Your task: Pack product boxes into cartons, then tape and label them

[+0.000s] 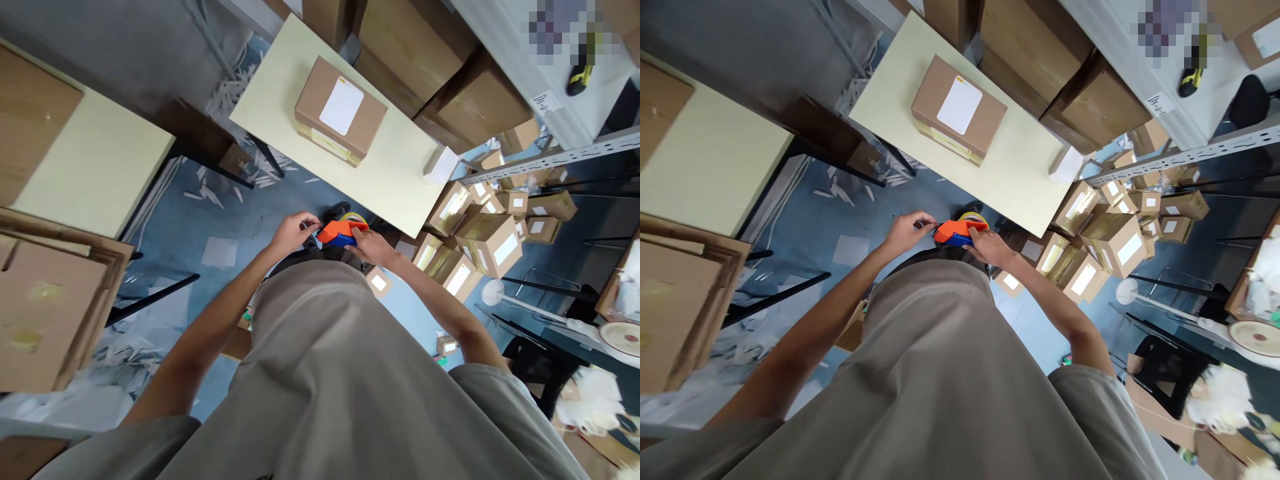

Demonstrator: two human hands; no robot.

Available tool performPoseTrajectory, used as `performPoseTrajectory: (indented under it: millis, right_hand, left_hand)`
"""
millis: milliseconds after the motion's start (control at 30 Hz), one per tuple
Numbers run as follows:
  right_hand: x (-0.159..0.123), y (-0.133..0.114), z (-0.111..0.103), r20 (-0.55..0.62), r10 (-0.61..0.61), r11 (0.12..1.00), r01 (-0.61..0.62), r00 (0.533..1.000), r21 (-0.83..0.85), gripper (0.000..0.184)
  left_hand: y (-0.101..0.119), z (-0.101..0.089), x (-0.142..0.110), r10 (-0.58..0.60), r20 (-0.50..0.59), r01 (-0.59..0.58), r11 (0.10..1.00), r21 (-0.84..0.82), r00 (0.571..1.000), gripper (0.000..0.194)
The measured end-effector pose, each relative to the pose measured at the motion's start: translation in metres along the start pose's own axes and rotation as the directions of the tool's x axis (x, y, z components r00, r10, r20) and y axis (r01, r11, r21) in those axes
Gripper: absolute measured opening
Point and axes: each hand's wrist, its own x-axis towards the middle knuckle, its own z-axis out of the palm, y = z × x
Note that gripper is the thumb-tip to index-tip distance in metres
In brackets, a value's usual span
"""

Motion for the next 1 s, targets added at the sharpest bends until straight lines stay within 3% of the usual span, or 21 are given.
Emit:
performPoseTrajectory:
  millis: [133,267,367,567,700,867,1000]
  right_hand:
    - [-0.015,0.011,-0.006,0.057,0.075,0.997,-0.075,0.996,-0.011,0.056]
    - [-0.037,0.043,-0.011,0.14,0.191,0.982,-0.19,0.971,-0.02,0.051]
    - [-0.036,0.072,-0.016,0.135,0.308,0.951,-0.305,0.942,-0.04,0.053]
    - [0.005,0.117,-0.034,-0.009,0.466,0.884,-0.466,0.885,-0.045,0.058]
    - [0.031,0.139,-0.046,-0.07,0.509,0.858,-0.512,0.858,-0.032,0.059]
    - [0.062,0.148,-0.046,-0.12,0.53,0.843,-0.537,0.839,-0.028,0.054]
    - [0.086,0.149,-0.036,-0.209,0.544,0.833,-0.552,0.813,0.02,0.046]
  left_hand:
    - [-0.006,0.012,0.01,0.013,-0.009,-0.012,0.999,0.033,1.0,0.024]
    - [-0.018,0.002,0.025,-0.011,-0.099,0.016,0.999,0.051,0.995,0.02]
    - [-0.021,-0.006,0.051,-0.059,-0.191,0.073,0.995,0.064,0.98,0.015]
    - [0.001,0.011,0.135,-0.054,-0.294,0.056,0.998,0.0,0.954,0.012]
    - [0.005,0.024,0.188,-0.098,-0.371,0.075,0.994,-0.076,0.924,0.008]
    - [-0.01,0.036,0.229,-0.188,-0.5,0.092,0.973,-0.211,0.845,0.007]
    - [-0.023,0.049,0.25,-0.303,-0.542,0.081,0.915,-0.395,0.784,0.006]
